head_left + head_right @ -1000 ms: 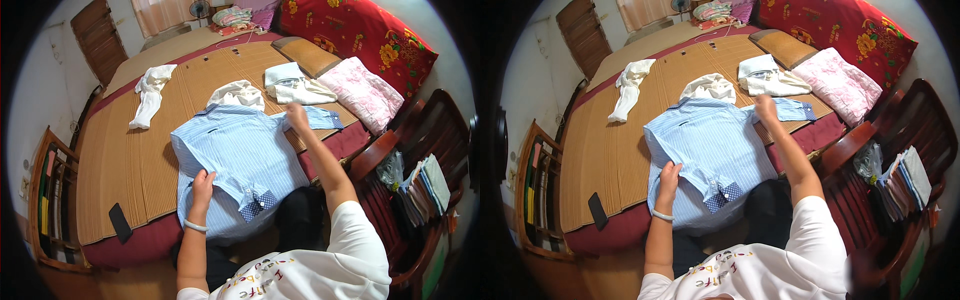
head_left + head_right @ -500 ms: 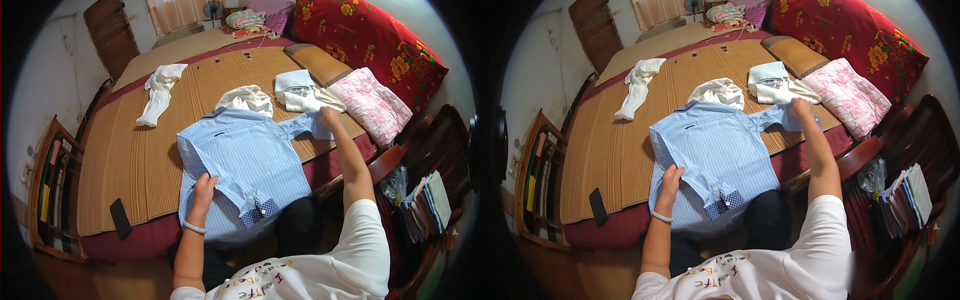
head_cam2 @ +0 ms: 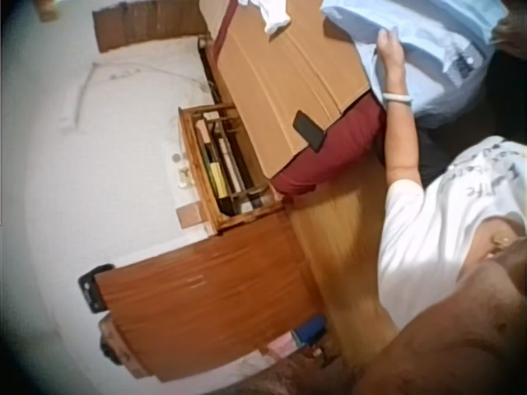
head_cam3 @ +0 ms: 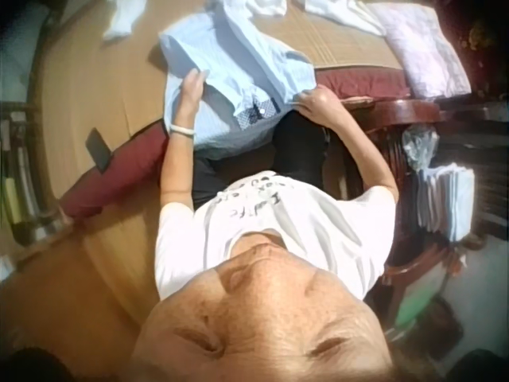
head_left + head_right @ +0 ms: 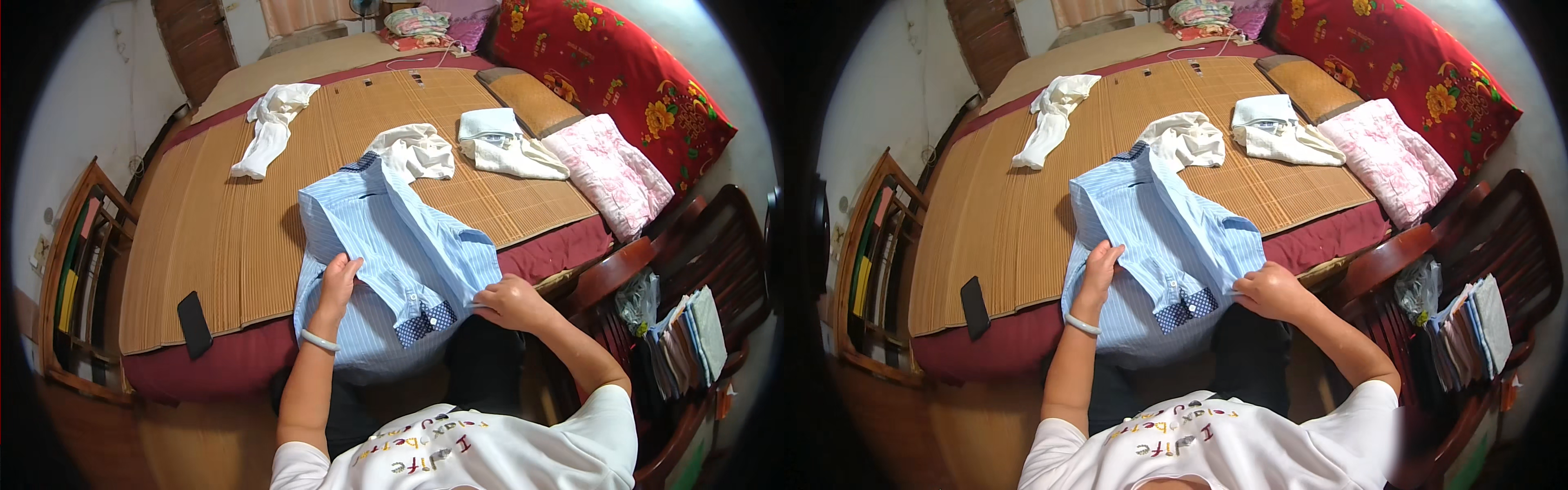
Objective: Folding a blue striped long-sleeve shirt on a bed.
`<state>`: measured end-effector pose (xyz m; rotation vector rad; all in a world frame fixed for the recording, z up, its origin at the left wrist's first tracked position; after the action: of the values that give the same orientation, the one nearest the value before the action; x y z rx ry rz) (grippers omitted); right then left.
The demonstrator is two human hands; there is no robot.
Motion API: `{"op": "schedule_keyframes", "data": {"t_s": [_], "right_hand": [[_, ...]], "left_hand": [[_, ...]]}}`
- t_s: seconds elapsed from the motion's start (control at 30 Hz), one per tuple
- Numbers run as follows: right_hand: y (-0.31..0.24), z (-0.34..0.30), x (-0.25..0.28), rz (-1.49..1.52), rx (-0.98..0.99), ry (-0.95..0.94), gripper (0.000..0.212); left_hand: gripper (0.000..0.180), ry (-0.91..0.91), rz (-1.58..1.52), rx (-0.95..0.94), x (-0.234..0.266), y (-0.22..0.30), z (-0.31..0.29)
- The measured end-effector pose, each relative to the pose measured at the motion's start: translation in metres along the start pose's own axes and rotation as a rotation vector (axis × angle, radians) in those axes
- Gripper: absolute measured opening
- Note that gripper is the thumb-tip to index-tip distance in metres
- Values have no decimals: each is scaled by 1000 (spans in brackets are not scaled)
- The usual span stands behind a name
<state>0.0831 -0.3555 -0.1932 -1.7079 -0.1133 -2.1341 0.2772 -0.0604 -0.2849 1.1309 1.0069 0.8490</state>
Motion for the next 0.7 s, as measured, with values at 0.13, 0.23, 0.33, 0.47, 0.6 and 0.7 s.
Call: {"op": "schedule_keyframes", "data": {"t_s": [0.13,0.23,0.33,0.47,0.6,0.7], "right_hand": [[-3,24,10,208,-165,91,17],[-3,70,5,389,-343,195,23],[7,122,-15,429,-442,156,26],[34,189,-68,457,-569,286,39],[28,227,-80,330,-707,258,44],[34,235,-92,293,-754,168,38]], "left_hand": [[13,5,-48,-15,-7,7,-4],[16,-7,-1,-21,6,-5,-1],[18,5,62,-27,-3,-4,-1],[16,-58,179,-52,-1,-15,4],[25,-3,213,-127,-2,-16,3],[32,-3,471,-151,-5,-2,4]]}}
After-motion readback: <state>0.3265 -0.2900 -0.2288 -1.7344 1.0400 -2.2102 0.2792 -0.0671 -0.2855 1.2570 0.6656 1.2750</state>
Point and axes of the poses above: each hand's wrist, its own z-axis towards the middle knuckle, its own x-axis out of the back of the hand, y = z × x, the point moved 1 cm from there along z, towards the middle knuckle, and after that the axes turned 9 degrees about -x, right-handed, at the moved point
